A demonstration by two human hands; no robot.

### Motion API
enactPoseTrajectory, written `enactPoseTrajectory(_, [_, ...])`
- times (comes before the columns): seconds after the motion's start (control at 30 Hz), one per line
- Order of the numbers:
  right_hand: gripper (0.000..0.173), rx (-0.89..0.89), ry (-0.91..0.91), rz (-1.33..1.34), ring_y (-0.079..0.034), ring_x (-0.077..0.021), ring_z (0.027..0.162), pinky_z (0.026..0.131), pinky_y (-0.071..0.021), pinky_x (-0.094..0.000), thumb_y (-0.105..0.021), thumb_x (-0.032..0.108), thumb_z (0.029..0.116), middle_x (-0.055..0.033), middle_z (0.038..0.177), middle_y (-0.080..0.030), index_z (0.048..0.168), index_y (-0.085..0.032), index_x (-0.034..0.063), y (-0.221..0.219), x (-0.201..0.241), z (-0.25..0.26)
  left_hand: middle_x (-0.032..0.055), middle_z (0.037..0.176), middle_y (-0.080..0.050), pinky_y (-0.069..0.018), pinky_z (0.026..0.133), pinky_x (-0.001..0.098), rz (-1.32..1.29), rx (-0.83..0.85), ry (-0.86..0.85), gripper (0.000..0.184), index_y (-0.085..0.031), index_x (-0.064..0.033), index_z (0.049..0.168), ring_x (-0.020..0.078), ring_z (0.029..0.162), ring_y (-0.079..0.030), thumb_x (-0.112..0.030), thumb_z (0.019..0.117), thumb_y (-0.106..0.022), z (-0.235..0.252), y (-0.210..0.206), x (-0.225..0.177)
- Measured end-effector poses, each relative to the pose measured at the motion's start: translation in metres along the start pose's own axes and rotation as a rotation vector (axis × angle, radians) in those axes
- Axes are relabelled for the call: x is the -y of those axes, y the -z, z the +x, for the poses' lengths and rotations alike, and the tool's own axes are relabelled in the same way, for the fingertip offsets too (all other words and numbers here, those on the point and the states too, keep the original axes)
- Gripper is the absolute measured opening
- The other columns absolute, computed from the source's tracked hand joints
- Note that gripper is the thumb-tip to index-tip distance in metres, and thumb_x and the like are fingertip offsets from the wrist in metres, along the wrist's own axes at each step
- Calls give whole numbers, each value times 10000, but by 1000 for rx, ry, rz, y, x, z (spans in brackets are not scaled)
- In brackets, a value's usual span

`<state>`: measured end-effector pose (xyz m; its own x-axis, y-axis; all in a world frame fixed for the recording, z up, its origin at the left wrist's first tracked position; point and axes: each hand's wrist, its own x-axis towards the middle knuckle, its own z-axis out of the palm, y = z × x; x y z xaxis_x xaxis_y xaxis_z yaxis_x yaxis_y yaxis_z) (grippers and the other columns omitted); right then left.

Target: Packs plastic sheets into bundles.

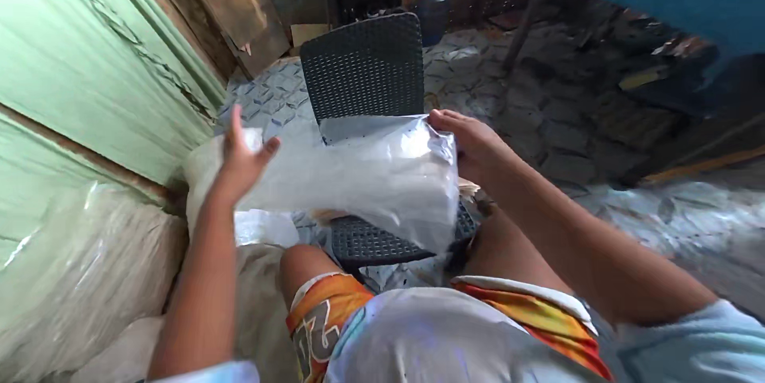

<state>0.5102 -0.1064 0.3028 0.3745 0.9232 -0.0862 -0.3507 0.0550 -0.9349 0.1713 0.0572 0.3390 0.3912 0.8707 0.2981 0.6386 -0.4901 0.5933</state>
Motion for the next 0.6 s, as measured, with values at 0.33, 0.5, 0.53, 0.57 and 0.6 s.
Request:
enactPoseTrajectory(0.33, [260, -72, 353, -655, -521, -65, 566, 552, -459, -271, -664, 280, 1008, -8, 697, -604, 934, -695, 32, -12, -10, 17, 57, 704, -628, -505, 616, 304, 130, -423, -939, 306, -717, -88, 1037, 178, 636, -603, -330, 1068, -532, -64, -84, -80])
enactPoseTrajectory(0.5, [474, -324, 411, -741, -493, -128, 599, 604, -445, -384, -583, 425, 1035, -41, 693, -570, 840, -666, 1, 23, -16, 42, 43, 561, -556, -430, 474, 331, 133, -164, -1155, 381, -752, -74, 1024, 201, 477, -530, -359, 1078, -505, -85, -100, -88])
enactPoseTrajectory(0.53, [467, -394, 429, -650, -499, -111, 596, 603, -463, -364, -587, 424, 1029, -37, 713, -588, 873, -676, -7, 35, -13, 48, 34, 562, -538, -432, 479, 321, 107, -164, -1138, 413, -728, -90, 998, 192, 481, -524, -387, 1093, -458, -89, -97, -85])
enactPoseTrajectory(0.57, [445, -461, 457, -541, -489, -71, 565, 564, -467, -309, -593, 423, 1024, -7, 721, -598, 902, -684, 5, 47, -8, 51, 29, 568, -537, -445, 490, 312, 95, -190, -1104, 448, -705, -104, 977, 184, 491, -532, -418, 1102, -411, -93, -91, -82])
enactPoseTrajectory(0.6, [410, -483, 510, -454, -467, -28, 511, 503, -452, -252, -603, 428, 1018, 38, 699, -589, 880, -659, 46, 52, 0, 47, 31, 582, -545, -455, 508, 306, 88, -229, -1058, 472, -696, -106, 975, 180, 507, -539, -439, 1103, -386, -96, -83, -80])
